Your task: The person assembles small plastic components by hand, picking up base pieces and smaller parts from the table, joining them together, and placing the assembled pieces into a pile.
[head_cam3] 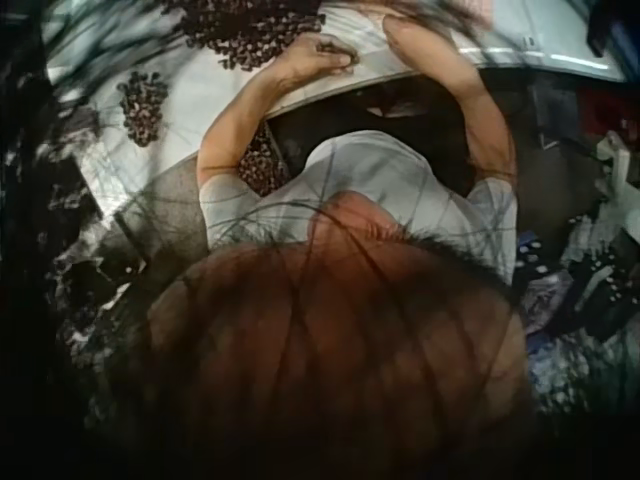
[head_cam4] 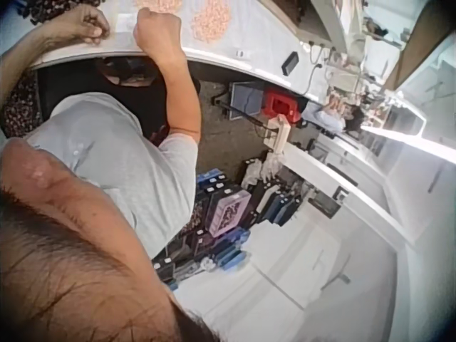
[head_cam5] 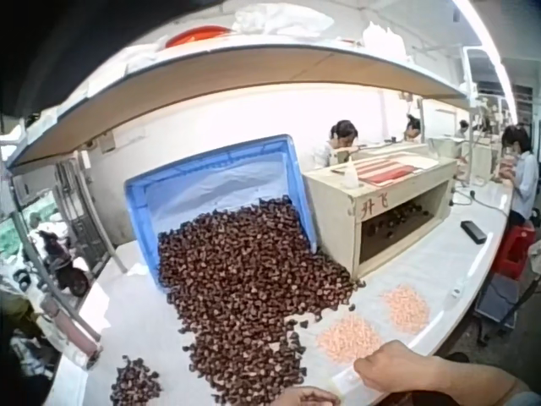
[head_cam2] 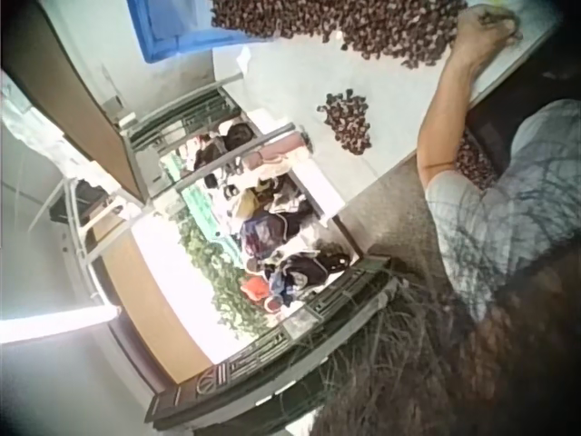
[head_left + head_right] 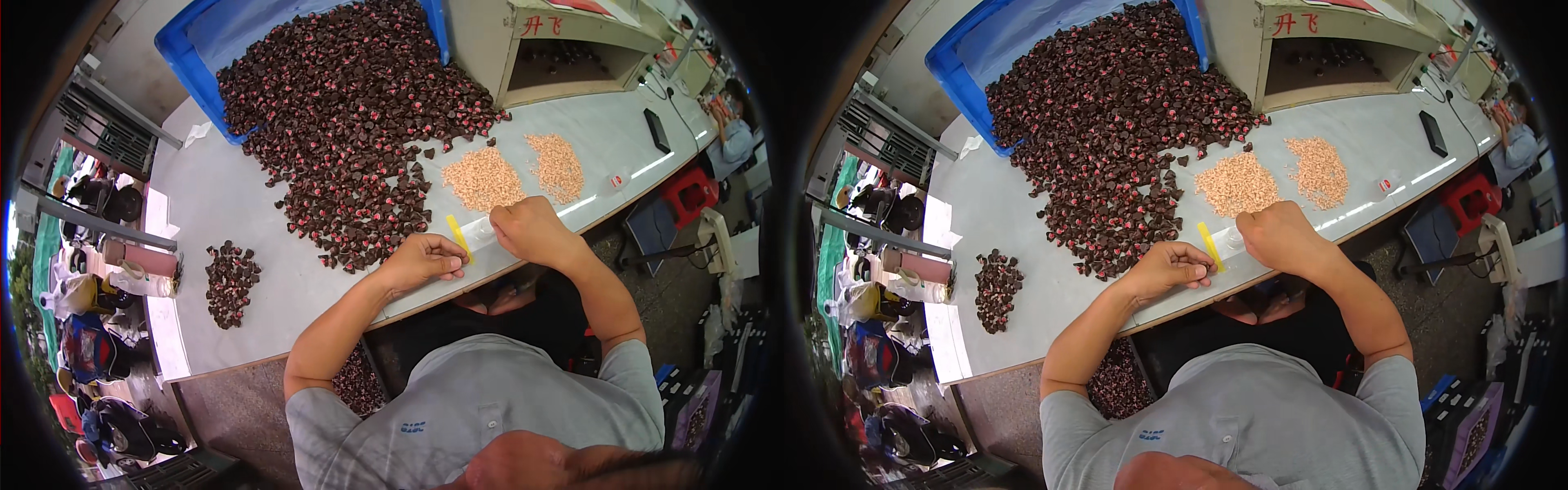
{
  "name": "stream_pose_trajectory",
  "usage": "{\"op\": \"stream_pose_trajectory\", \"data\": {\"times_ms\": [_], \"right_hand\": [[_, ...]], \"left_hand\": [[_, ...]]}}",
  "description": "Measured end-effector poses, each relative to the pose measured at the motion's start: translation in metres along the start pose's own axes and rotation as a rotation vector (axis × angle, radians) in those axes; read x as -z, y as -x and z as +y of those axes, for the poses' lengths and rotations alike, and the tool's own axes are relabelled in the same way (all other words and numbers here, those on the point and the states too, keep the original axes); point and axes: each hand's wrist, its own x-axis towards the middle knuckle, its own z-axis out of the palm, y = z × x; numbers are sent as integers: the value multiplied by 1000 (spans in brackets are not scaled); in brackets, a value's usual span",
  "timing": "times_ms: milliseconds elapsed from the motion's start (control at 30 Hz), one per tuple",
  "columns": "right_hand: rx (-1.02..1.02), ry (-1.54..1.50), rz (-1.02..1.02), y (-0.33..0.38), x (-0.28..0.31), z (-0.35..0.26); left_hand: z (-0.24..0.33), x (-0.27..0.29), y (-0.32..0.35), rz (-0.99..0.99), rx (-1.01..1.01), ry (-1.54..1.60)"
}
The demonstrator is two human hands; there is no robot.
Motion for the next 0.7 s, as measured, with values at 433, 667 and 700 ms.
{"op": "stream_pose_trajectory", "data": {"times_ms": [433,667,700], "right_hand": [[-21,-13,14,0,3,-4],[-111,-529,207,7,-7,-32],[-117,-531,212,8,-12,-36]], "left_hand": [[5,1,1,6,17,44],[6,0,1,25,28,65],[6,0,1,35,32,81]]}}
